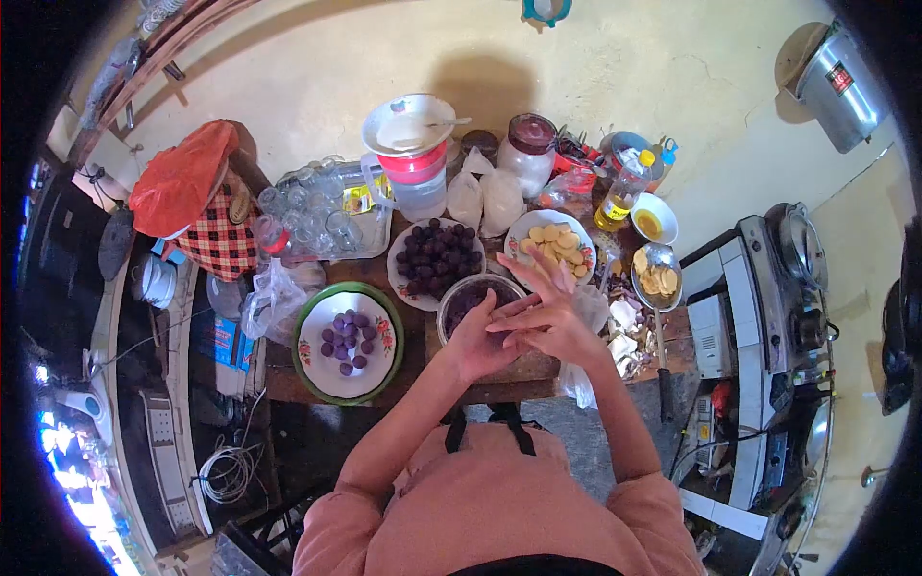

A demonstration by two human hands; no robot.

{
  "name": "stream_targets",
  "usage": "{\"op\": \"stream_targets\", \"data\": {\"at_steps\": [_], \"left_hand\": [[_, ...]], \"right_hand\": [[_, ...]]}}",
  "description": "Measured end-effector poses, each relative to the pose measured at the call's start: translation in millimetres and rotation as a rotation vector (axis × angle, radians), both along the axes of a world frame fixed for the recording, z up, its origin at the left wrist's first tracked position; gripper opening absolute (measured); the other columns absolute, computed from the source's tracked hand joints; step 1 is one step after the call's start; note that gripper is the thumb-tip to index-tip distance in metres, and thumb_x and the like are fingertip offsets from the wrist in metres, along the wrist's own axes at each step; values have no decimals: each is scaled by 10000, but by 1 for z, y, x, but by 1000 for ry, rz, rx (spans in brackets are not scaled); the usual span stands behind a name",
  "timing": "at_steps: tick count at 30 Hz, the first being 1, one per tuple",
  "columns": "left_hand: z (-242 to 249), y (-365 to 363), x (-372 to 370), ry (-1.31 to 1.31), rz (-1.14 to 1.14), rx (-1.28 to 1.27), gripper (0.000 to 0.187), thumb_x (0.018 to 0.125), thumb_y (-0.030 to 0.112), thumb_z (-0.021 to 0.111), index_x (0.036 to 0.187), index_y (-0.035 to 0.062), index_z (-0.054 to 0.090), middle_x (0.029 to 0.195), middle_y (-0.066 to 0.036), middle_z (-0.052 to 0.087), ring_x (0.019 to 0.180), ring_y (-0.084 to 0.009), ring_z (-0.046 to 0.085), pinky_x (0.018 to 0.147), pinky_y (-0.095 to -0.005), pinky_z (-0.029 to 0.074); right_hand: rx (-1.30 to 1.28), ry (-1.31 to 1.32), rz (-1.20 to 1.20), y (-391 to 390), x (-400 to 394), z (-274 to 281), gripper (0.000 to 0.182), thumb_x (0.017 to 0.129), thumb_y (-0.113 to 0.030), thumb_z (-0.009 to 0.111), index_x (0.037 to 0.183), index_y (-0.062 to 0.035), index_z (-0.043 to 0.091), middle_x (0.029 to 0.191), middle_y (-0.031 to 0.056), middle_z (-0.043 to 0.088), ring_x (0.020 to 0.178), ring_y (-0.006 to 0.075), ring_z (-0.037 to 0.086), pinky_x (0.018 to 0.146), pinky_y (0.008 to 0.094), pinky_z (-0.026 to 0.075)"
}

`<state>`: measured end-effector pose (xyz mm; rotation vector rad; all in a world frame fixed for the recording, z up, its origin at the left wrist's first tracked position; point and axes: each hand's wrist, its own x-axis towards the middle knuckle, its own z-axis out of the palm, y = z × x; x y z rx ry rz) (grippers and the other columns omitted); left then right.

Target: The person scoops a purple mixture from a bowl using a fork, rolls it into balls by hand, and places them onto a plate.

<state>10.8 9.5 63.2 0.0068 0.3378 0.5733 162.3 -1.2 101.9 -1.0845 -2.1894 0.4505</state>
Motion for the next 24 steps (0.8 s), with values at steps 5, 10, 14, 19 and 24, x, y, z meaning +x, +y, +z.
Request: {"op": "stream_targets", "data": {"at_steps": [5, 10, 14, 19, 24], "left_hand": [[-13, -1, -1, -201, -48, 45, 732, 921, 523, 48, 1297, -31, 342, 1149, -135, 516, 843, -185, 517, 910, -353, 389], [-8, -3, -2, -234, -31, -32, 751, 914, 528, 35, 1289, -47, 340, 1180, -149, 499, 1071, -216, 492, 997, -387, 336], [-27, -2, -1, -485, -35, 0, 747, 916, 525, 41, 1276, -50, 355, 1229, -161, 471, 1132, -238, 459, 1036, -399, 291], [1, 0, -1, 19, 36, -18, 684, 933, 503, 105, 1270, -27, 376, 1253, -155, 460, 1155, -251, 438, 1029, -400, 284], [-2, 1, 6, 43, 106, -3, 626, 933, 490, 215, 1313, 4, 322, 1313, -137, 403, 1220, -306, 359, 1041, -418, 255]], "right_hand": [[-56, 31, 13, 2, -1, 1, 310, 552, -170, 748, 829, -308, 725, 1366, -5, 403, 1326, 309, 210, 1054, 486, 133], [31, 117, 15, 3, -3, -13, 221, 581, -178, 736, 773, -286, 728, 1344, -19, 427, 1306, 301, 249, 1044, 530, 125], [64, 164, 14, 3, -5, -30, 206, 616, -135, 708, 782, -255, 731, 1343, 11, 430, 1291, 304, 281, 1055, 499, 133], [-128, 487, -66, 2, 0, -19, 342, 731, -105, 623, 1067, -163, 647, 1364, 85, 397, 1305, 290, 268, 1061, 462, 153], [-191, 342, -141, 6, -8, -14, 436, 875, -198, 475, 1302, -118, 431, 1405, 98, 322, 1318, 280, 248, 1044, 528, 135]]}}
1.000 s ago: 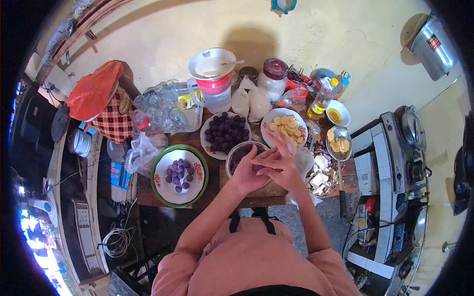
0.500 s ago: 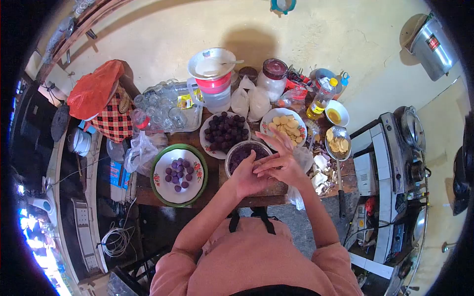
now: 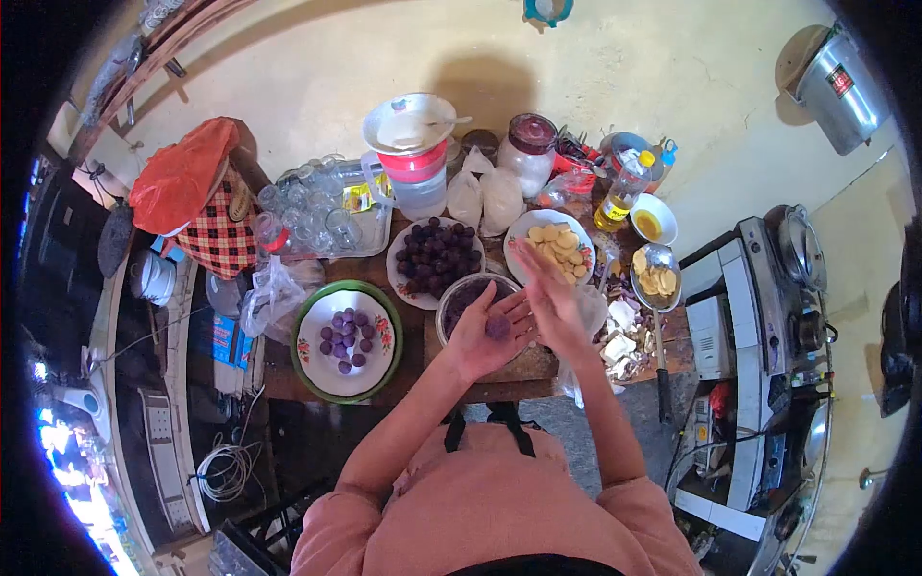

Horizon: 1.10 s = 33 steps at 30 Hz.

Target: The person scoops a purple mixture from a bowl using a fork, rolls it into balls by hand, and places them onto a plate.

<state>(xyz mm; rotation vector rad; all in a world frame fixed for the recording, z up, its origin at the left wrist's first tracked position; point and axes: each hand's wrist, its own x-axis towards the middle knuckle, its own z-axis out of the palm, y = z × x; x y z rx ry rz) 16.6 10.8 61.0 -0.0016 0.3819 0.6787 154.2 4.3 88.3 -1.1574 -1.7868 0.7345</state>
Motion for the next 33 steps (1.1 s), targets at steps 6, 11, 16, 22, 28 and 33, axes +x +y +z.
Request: {"op": "stream_targets", "data": {"at_steps": [6, 11, 16, 22, 28, 33], "left_hand": [[-50, -2, 13, -320, 117, 219, 597, 910, 497, 292, 1397, 161, 215, 1435, -52, 247, 1296, -271, 279, 1073, -425, 199], [-57, -10, 23, -321, 87, 277, 643, 884, 524, 327, 1410, 185, 181, 1463, -38, 181, 1311, -279, 251, 1070, -457, 187], [-62, 3, 16, -9, 179, 641, 673, 858, 548, 353, 1414, 217, 169, 1457, -47, 195, 1310, -287, 247, 1064, -461, 199], [-37, -7, 29, -259, 52, 277, 743, 865, 583, 308, 1403, 92, 160, 1438, -115, 219, 1307, -254, 250, 1067, -402, 209], [11, 0, 72, -920, 816, 168, 616, 913, 472, 325, 1394, 105, 204, 1418, -118, 262, 1277, -275, 298, 1038, -430, 262], [-11, 14, 12, -242, 111, 63, 700, 909, 527, 267, 1344, -21, 264, 1373, -142, 338, 1261, -269, 327, 1069, -371, 218]], "right_hand": [[262, -563, -33, -14, -62, 4, 552, 888, -389, 402, 1369, -139, 297, 1430, 104, 255, 1328, 273, 225, 1020, 606, 53], [118, -707, -45, -9, -42, -7, 691, 792, -337, 494, 1397, -123, 237, 1457, 108, 188, 1342, 287, 184, 1043, 580, 60], [387, -545, 192, -22, -58, 0, 729, 780, -394, 505, 1399, -124, 232, 1463, 116, 166, 1344, 287, 169, 1053, 558, 77], [257, -611, 152, -6, -52, 2, 669, 844, -422, 380, 1407, -112, 195, 1469, 110, 148, 1364, 279, 112, 1043, 580, 34], [260, -860, -266, 8, -43, -35, 661, 878, -446, 336, 1425, -144, 122, 1473, 102, 137, 1361, 263, 128, 1063, 529, 64], [722, -2887, -1060, 15, -24, 2, 730, 866, -576, 244, 1429, -139, 86, 1472, 96, 148, 1361, 239, 128, 1083, 463, 41]]}}
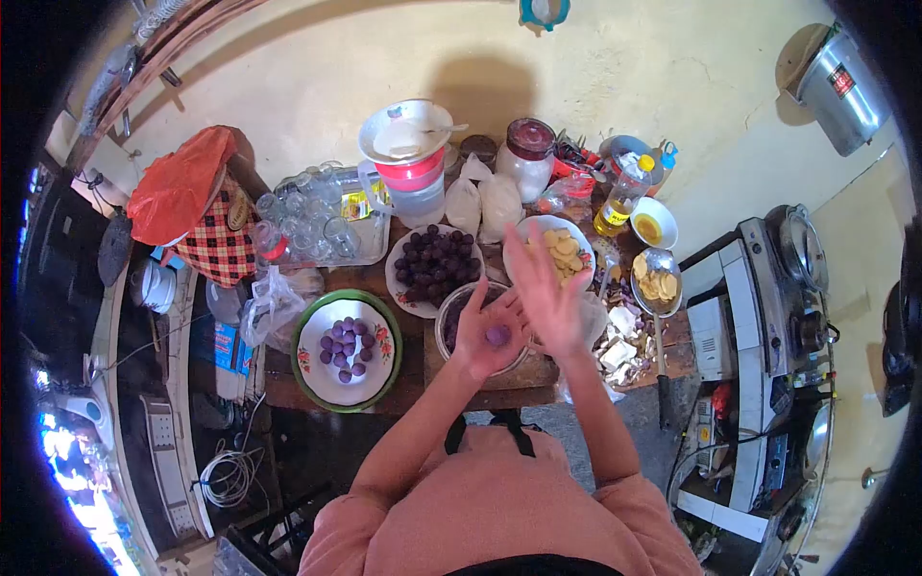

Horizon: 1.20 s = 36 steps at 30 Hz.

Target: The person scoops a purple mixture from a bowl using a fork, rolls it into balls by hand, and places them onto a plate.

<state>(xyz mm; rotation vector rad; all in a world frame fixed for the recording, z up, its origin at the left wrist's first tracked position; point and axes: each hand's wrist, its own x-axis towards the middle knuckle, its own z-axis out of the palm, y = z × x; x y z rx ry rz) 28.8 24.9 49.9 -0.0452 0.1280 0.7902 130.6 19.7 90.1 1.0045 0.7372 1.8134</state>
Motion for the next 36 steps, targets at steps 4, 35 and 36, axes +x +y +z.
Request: {"op": "stream_targets", "data": {"at_steps": [4, 35, 36], "left_hand": [[5, 3, -1, -64, 3, 18, 661, 914, 512, 279, 1328, -2, 317, 1345, -128, 384, 1223, -266, 375, 1062, -367, 236], [-100, -42, -209, 2379, 34, 552, 358, 824, 359, 557, 904, 15, 617, 740, -132, 639, 701, -269, 625, 619, -358, 466], [-102, -44, -214, 2377, 97, 587, 355, 827, 352, 554, 930, 18, 617, 781, -143, 643, 722, -290, 626, 637, -368, 466]], "right_hand": [[442, -2300, -940, 10, 24, 6, 778, 857, -640, 87, 1420, -105, 123, 1471, 79, 156, 1362, 261, 111, 1086, 427, 1], [464, -3236, -674, -68, 65, -63, 368, 891, -196, 501, 1217, -29, 464, 1088, 146, 532, 944, 249, 530, 811, 337, 418], [401, -3282, -607, -73, 72, -72, 360, 889, -205, 510, 1206, -37, 477, 1041, 119, 538, 889, 215, 529, 760, 315, 428]]}}
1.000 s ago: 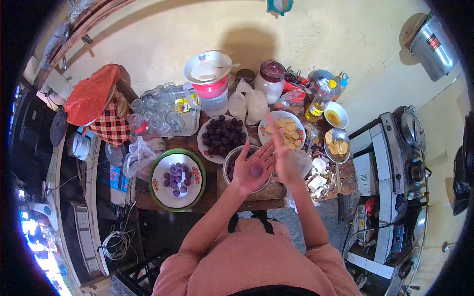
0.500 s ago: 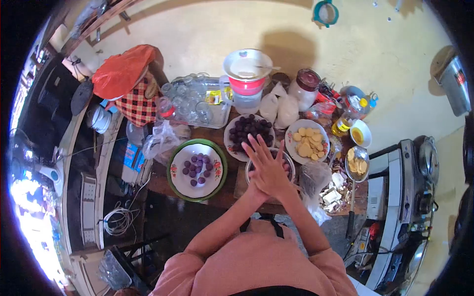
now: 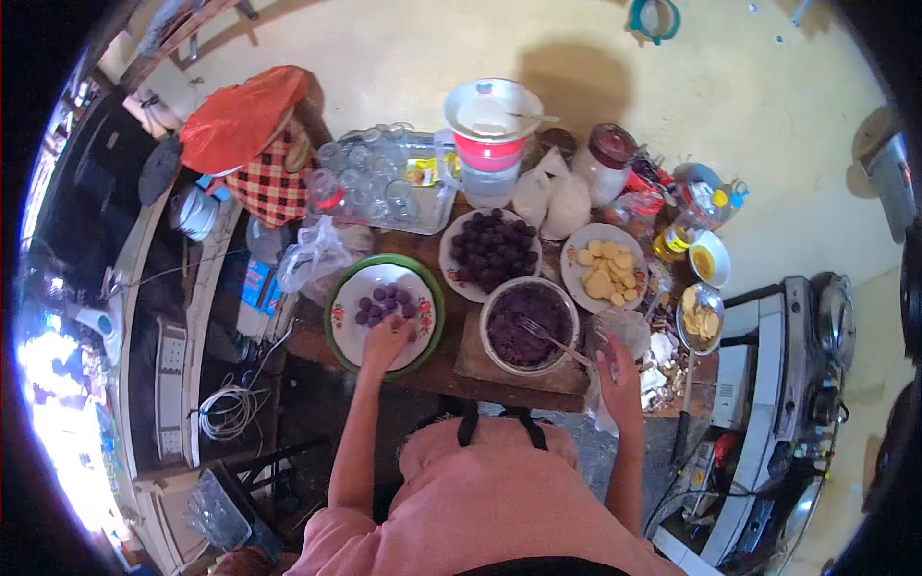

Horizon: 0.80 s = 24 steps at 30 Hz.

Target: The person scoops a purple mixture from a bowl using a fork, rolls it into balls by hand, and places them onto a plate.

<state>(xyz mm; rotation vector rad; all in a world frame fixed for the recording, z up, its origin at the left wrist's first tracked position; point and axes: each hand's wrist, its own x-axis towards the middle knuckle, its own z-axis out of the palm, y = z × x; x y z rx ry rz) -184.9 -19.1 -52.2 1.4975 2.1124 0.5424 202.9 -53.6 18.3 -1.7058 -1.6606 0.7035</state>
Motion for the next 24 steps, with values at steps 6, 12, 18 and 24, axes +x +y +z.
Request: {"op": "stream_targets", "data": {"at_steps": [6, 12, 18, 24], "left_hand": [[53, -13, 2, -158, 118, 114, 284, 864, 262, 528, 1001, 24, 599, 848, -127, 644, 710, -242, 632, 645, -338, 471], [39, -15, 25, -494, 144, 125, 286, 879, 268, 513, 1013, 25, 580, 763, -109, 628, 648, -209, 616, 606, -318, 463], [9, -10, 105, -216, -159, 7, 414, 859, 399, 515, 1093, 60, 551, 785, -193, 626, 723, -373, 605, 665, -430, 467], [4, -2, 122, -149, -188, -70, 365, 858, 340, 513, 1142, 112, 540, 744, -187, 625, 741, -393, 596, 668, -471, 461]], "right_hand": [[-230, 86, -210, -12, 1, -51, 405, 873, -276, 565, 1162, -47, 398, 699, 49, 511, 600, 113, 468, 543, 241, 376], [-237, 731, -392, 15, -43, -64, 219, 887, -255, 554, 953, -47, 573, 621, -15, 501, 525, 37, 440, 470, 168, 312], [286, 50, -32, 49, -62, -74, 213, 920, -188, 470, 859, -28, 597, 638, 97, 568, 567, 211, 577, 527, 295, 431], [146, -191, -4, 47, -43, -30, 238, 929, -170, 393, 824, -11, 534, 736, 200, 581, 686, 363, 573, 619, 455, 446]]}}
